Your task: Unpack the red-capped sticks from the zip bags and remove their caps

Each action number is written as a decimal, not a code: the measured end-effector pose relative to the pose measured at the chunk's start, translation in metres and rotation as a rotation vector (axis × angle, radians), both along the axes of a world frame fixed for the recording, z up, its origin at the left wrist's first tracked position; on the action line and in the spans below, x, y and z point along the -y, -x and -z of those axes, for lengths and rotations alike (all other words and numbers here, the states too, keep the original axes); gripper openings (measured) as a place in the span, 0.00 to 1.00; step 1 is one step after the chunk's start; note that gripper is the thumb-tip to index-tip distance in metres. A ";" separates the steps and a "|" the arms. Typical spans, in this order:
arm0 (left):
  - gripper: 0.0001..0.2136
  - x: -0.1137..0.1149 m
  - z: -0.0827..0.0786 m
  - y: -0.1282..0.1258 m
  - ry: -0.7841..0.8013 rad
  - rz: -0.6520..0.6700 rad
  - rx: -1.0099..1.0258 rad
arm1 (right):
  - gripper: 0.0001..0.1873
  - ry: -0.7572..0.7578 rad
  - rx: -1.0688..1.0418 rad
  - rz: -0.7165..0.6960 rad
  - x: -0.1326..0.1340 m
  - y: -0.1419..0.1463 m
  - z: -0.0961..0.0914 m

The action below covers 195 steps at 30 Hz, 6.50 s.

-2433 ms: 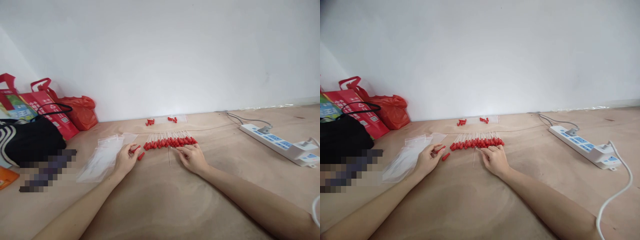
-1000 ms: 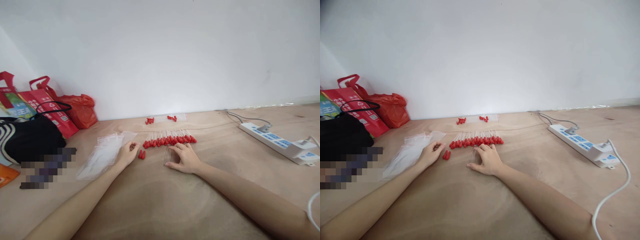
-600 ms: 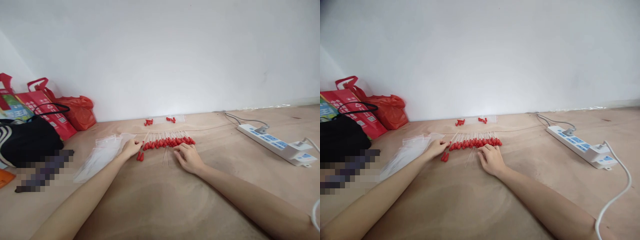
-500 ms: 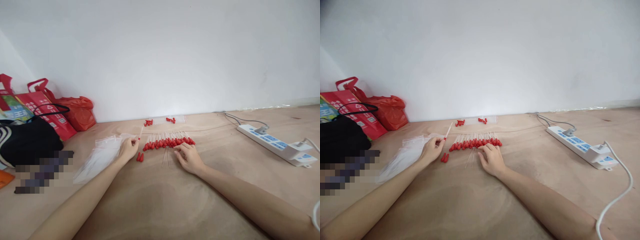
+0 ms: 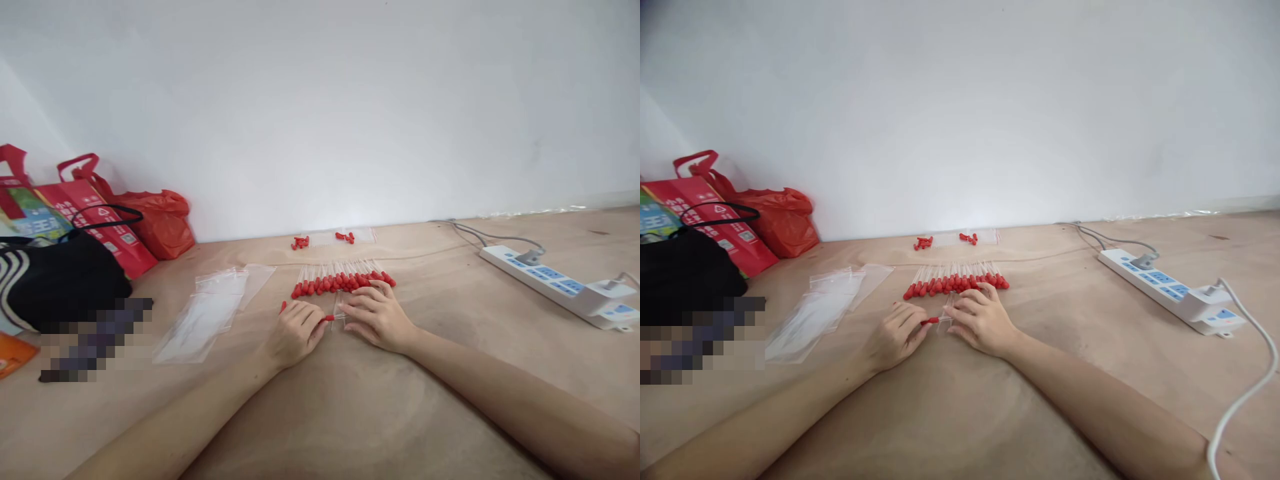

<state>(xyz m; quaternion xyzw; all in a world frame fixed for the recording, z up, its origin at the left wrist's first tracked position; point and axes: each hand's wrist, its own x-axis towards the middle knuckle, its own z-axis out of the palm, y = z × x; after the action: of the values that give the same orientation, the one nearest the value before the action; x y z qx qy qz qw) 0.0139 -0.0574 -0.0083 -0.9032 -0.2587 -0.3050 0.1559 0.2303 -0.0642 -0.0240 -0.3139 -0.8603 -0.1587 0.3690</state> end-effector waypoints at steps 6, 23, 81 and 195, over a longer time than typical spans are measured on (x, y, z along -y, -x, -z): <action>0.07 -0.003 0.001 -0.002 0.039 0.034 0.027 | 0.09 -0.028 -0.021 -0.027 -0.002 0.003 0.004; 0.07 0.001 0.001 0.004 0.088 0.127 0.012 | 0.09 -0.081 -0.001 -0.057 0.007 0.005 -0.006; 0.09 -0.025 -0.005 0.039 0.324 -0.431 0.255 | 0.28 0.519 0.109 0.141 -0.003 -0.005 -0.002; 0.17 -0.023 -0.013 0.064 0.756 -0.622 0.381 | 0.14 0.217 0.019 0.246 -0.004 0.009 0.000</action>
<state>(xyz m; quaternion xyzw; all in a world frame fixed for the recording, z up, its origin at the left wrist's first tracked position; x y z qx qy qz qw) -0.0503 -0.0340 0.0042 -0.7053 -0.6305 -0.2885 -0.1474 0.2216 -0.0604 -0.0243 -0.4535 -0.8308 -0.1120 0.3025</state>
